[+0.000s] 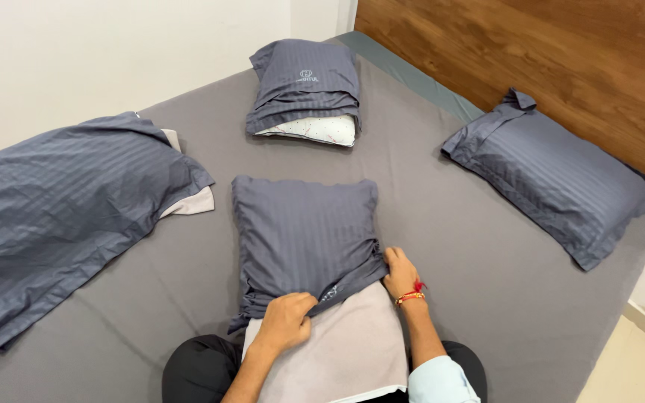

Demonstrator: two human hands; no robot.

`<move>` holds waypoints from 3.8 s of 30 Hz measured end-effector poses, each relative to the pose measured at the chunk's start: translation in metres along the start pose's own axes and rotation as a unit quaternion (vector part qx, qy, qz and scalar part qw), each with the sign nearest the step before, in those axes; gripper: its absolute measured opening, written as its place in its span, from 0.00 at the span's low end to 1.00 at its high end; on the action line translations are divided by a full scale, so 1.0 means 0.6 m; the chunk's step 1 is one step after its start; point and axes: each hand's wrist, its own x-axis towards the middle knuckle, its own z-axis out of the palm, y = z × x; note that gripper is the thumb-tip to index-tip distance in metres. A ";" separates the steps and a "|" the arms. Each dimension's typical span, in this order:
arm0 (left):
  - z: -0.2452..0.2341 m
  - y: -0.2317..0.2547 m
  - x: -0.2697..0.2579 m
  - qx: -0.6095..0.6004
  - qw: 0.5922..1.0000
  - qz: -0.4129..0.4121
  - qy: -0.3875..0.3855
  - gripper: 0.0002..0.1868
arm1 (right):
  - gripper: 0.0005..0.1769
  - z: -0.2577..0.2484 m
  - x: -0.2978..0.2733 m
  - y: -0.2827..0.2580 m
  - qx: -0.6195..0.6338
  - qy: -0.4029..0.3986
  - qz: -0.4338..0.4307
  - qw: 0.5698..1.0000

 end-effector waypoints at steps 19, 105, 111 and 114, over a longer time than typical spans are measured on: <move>0.077 -0.082 0.168 0.076 0.943 -0.217 -0.240 0.31 | 0.23 0.022 -0.025 0.059 -0.021 -0.239 0.042 0.970; 0.042 -0.240 -0.045 0.107 0.869 -0.473 0.097 0.19 | 0.07 -0.036 -0.039 -0.117 0.079 -0.094 -0.309 0.943; 0.063 -0.306 -0.051 0.029 0.832 -0.551 0.064 0.18 | 0.20 -0.036 -0.053 -0.157 0.047 -0.051 -0.298 0.952; 0.040 -0.269 -0.049 0.044 0.821 -0.568 -0.043 0.21 | 0.21 -0.010 -0.041 -0.135 0.033 -0.035 -0.276 0.960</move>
